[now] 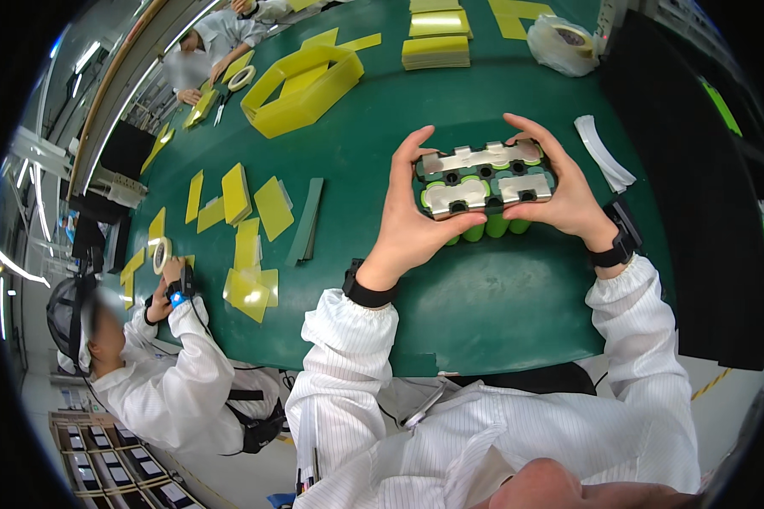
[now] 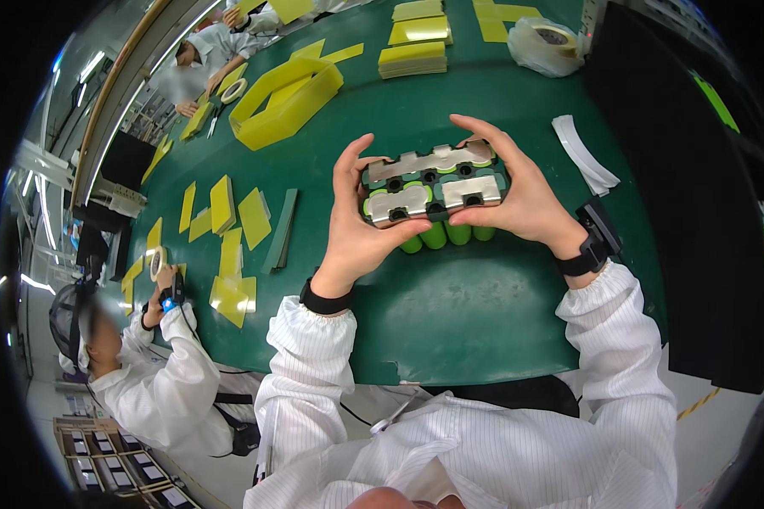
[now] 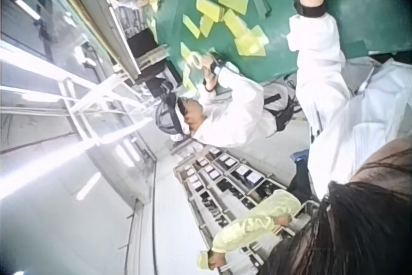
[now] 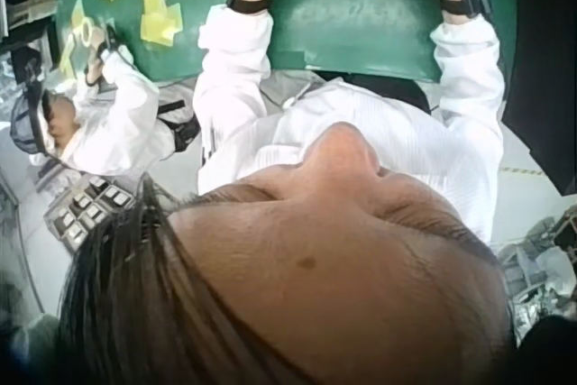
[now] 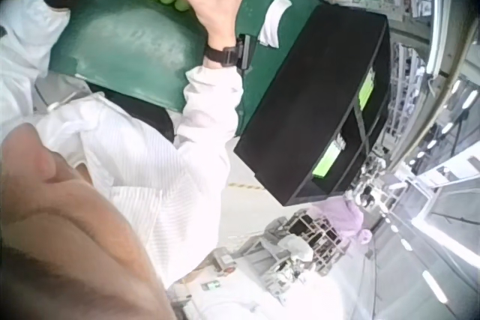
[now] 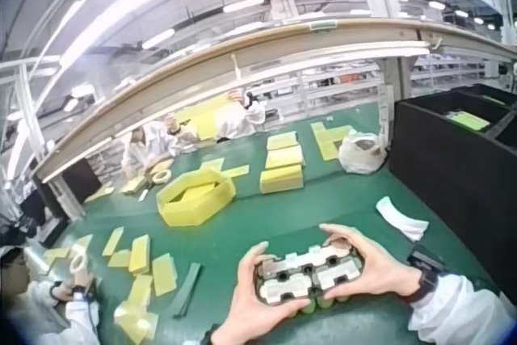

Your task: The recorder is applying tape and connecting battery cells into a pack in a manufacturing environment.

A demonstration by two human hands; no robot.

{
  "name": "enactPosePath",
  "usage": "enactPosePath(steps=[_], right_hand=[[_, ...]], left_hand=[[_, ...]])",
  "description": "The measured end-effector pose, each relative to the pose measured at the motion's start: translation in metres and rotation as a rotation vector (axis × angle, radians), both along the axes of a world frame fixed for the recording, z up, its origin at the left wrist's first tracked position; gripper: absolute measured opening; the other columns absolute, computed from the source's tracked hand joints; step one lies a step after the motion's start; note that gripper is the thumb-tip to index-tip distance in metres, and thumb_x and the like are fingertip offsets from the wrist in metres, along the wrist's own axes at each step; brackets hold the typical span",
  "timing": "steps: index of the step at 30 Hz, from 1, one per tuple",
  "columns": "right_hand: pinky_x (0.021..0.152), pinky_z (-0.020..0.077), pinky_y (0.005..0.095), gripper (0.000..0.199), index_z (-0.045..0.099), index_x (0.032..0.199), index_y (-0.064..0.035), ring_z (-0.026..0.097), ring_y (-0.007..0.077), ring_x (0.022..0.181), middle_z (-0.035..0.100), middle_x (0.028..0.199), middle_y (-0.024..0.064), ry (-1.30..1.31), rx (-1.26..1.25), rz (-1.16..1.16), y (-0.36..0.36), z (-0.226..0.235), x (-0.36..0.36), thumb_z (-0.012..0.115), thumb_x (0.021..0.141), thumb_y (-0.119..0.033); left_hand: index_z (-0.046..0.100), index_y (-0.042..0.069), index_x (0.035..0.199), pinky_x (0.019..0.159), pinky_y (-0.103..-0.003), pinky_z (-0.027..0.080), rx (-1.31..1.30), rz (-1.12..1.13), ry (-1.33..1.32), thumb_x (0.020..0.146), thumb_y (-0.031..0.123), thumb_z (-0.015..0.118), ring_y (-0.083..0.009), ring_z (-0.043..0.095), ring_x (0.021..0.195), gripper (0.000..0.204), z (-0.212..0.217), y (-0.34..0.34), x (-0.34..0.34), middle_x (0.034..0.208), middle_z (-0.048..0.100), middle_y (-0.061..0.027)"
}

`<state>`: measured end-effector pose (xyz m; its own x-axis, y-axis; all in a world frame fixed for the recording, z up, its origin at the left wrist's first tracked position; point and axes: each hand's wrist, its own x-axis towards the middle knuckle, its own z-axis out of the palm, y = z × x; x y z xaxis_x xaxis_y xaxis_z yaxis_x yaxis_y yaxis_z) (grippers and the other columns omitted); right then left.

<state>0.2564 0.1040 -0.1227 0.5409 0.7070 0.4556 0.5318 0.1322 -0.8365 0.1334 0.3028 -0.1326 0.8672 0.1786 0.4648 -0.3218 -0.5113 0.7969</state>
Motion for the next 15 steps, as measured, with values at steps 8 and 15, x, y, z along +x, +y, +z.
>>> enactPosePath(steps=[8,15], right_hand=[[0.097,0.0455,0.0344,0.120,0.016,0.151,-0.0175,0.045,0.0226,0.122,0.041,0.137,0.0111,0.110,0.056,0.040,0.002,-0.009,-0.008,0.090,0.057,-0.020],[0.103,0.0406,0.0391,0.127,0.008,0.151,-0.0137,0.043,0.0274,0.127,0.037,0.137,0.0132,0.261,0.152,0.062,0.012,-0.017,-0.018,0.091,0.057,-0.035]], left_hand=[[0.013,0.013,0.149,0.104,-0.041,0.037,-0.298,-0.089,-0.080,0.058,0.016,0.091,-0.0273,0.042,0.124,0.120,-0.021,-0.002,-0.005,0.135,0.039,-0.0139],[0.012,0.012,0.150,0.111,-0.043,0.029,-0.356,-0.142,-0.053,0.063,0.024,0.089,-0.0290,0.040,0.129,0.116,-0.030,0.003,-0.014,0.137,0.038,-0.0172]])
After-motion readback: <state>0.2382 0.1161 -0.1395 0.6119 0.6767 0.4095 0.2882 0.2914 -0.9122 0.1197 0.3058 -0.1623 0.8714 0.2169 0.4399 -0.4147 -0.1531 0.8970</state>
